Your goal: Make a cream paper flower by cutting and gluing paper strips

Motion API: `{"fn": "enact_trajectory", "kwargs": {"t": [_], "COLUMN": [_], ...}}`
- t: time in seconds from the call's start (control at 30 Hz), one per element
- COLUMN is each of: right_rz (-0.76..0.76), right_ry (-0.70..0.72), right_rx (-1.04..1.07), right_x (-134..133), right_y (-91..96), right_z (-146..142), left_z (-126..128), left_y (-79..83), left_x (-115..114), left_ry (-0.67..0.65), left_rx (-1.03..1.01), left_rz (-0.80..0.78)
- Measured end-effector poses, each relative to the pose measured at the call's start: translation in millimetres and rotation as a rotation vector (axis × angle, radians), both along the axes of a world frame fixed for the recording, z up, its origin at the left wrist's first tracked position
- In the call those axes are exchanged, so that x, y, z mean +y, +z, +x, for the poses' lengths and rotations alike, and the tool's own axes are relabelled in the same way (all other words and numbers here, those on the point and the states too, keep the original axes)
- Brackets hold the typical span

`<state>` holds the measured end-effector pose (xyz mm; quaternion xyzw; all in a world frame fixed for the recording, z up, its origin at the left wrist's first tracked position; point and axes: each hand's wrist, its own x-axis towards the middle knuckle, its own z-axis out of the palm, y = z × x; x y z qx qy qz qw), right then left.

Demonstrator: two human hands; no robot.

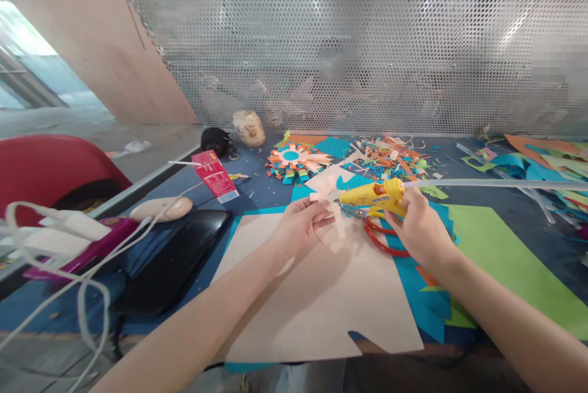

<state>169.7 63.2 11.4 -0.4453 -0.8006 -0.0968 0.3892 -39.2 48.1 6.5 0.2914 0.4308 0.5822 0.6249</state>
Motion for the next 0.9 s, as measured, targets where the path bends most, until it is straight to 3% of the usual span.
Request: {"fn": "enact_trajectory", "kwargs": {"t": [0.27, 0.47, 0.73, 0.9], "right_rz": [0.053, 0.179, 0.073, 0.102], "right_ry": [0.001, 0.037, -0.017, -0.013], "right_rx": [-0.027, -0.076, 0.016, 0.019], "right_x": [0.7, 1.9, 0.4, 1.6], "right_y": [3.2, 1.4, -1.0, -1.8], "right_z": [1.8, 2.3, 4.0, 4.4], "left_z": [-0.6, -1.0, -1.9, -3.5], "left_y": [0.8, 2.6, 4.8, 1.1], "left_x": [0.1, -0.2, -0.2, 1.4], "left_ry": [0.024, 0.025, 0.091, 0.079], "left_rx": [-0.018, -0.028, 0.005, -0.001], "left_rz": [-0.009, -0.026, 0.030, 0.041]}}
